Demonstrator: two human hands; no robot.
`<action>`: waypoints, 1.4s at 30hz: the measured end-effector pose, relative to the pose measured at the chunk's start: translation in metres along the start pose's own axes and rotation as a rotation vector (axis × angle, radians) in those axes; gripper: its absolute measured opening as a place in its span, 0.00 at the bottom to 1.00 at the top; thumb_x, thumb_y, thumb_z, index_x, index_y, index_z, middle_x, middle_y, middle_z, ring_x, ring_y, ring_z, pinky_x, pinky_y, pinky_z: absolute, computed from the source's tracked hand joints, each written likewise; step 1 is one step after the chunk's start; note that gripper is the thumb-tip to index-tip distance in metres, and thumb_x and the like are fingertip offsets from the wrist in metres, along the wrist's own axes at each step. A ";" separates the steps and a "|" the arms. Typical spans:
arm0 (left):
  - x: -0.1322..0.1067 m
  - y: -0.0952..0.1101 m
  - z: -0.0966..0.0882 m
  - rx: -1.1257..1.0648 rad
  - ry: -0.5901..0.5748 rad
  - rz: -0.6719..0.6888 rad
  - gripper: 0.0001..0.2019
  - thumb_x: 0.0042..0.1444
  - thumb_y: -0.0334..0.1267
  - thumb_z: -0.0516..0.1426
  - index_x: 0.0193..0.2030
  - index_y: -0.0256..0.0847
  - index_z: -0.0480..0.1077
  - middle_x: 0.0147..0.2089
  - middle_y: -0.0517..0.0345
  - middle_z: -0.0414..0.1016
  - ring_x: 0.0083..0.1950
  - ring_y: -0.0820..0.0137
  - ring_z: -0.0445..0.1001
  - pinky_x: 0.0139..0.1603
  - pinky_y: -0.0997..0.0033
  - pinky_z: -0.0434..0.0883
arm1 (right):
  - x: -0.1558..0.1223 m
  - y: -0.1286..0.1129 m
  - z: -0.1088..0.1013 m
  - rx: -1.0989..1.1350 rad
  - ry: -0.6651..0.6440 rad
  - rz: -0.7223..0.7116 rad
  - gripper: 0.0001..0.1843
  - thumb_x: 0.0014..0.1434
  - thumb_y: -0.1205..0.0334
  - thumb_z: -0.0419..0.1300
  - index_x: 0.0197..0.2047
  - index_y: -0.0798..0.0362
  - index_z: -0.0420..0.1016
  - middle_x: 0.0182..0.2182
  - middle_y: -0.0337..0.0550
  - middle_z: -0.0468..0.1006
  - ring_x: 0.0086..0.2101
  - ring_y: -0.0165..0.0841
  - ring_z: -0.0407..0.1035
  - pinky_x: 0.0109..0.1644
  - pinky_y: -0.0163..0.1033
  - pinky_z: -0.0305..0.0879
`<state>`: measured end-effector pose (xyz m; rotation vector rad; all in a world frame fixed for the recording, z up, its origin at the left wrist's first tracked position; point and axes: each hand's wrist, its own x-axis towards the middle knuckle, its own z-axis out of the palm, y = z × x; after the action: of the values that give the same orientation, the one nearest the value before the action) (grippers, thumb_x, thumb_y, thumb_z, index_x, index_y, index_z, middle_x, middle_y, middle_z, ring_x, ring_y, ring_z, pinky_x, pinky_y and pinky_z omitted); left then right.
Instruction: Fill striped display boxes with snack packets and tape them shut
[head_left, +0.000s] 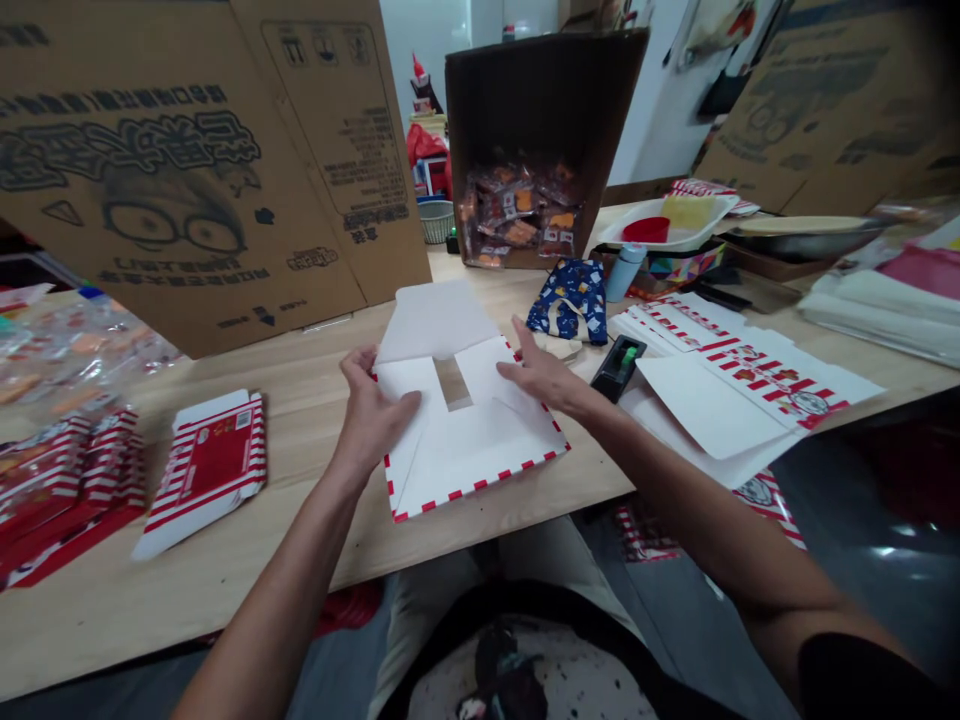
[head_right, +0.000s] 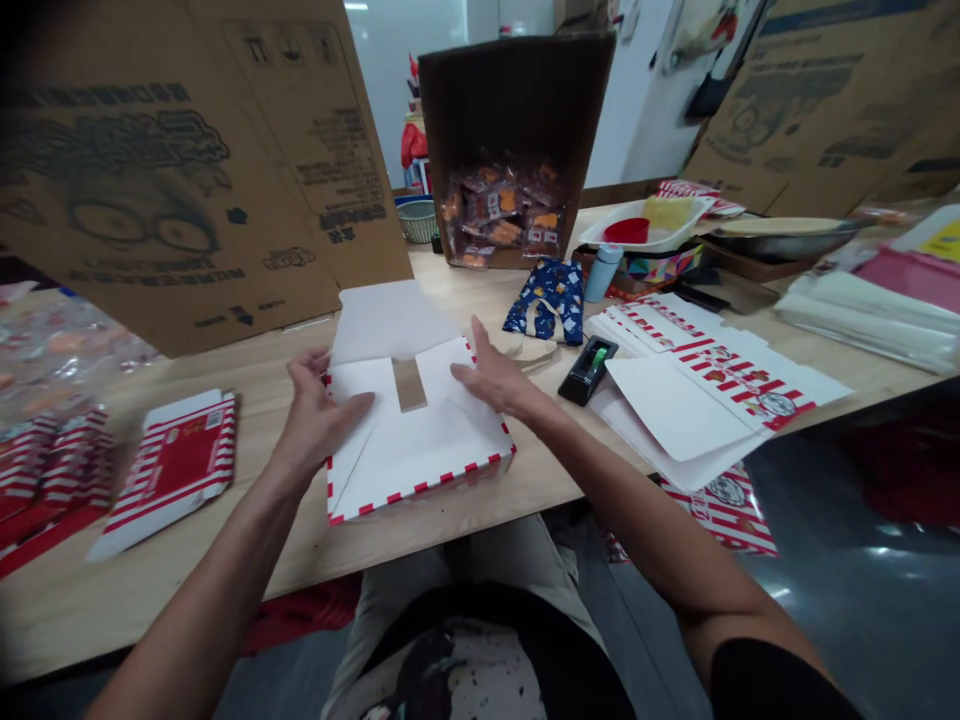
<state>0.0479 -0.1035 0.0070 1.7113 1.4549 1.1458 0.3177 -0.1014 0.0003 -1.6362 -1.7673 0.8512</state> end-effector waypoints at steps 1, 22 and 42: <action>0.001 -0.001 0.000 -0.078 0.010 0.011 0.49 0.44 0.40 0.63 0.70 0.43 0.41 0.62 0.45 0.63 0.55 0.58 0.71 0.57 0.52 0.73 | 0.005 0.000 -0.005 0.110 0.022 -0.034 0.56 0.59 0.50 0.58 0.78 0.53 0.27 0.66 0.62 0.65 0.56 0.52 0.69 0.60 0.60 0.66; 0.018 0.002 -0.003 0.854 -0.373 0.043 0.42 0.47 0.60 0.65 0.68 0.48 0.63 0.62 0.37 0.68 0.63 0.39 0.64 0.63 0.34 0.59 | 0.014 -0.010 0.006 -0.424 -0.446 -0.604 0.21 0.65 0.61 0.60 0.60 0.43 0.78 0.74 0.40 0.52 0.73 0.52 0.41 0.76 0.64 0.40; -0.052 0.061 -0.076 -0.310 0.105 0.139 0.26 0.58 0.53 0.63 0.59 0.44 0.72 0.57 0.49 0.77 0.61 0.52 0.74 0.63 0.51 0.74 | -0.048 -0.057 -0.034 0.389 0.070 -0.381 0.37 0.64 0.41 0.55 0.72 0.43 0.59 0.61 0.45 0.72 0.59 0.52 0.67 0.58 0.57 0.69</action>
<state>0.0060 -0.1733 0.0816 1.5716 1.1585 1.4711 0.3119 -0.1499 0.0661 -1.0277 -1.6629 0.8751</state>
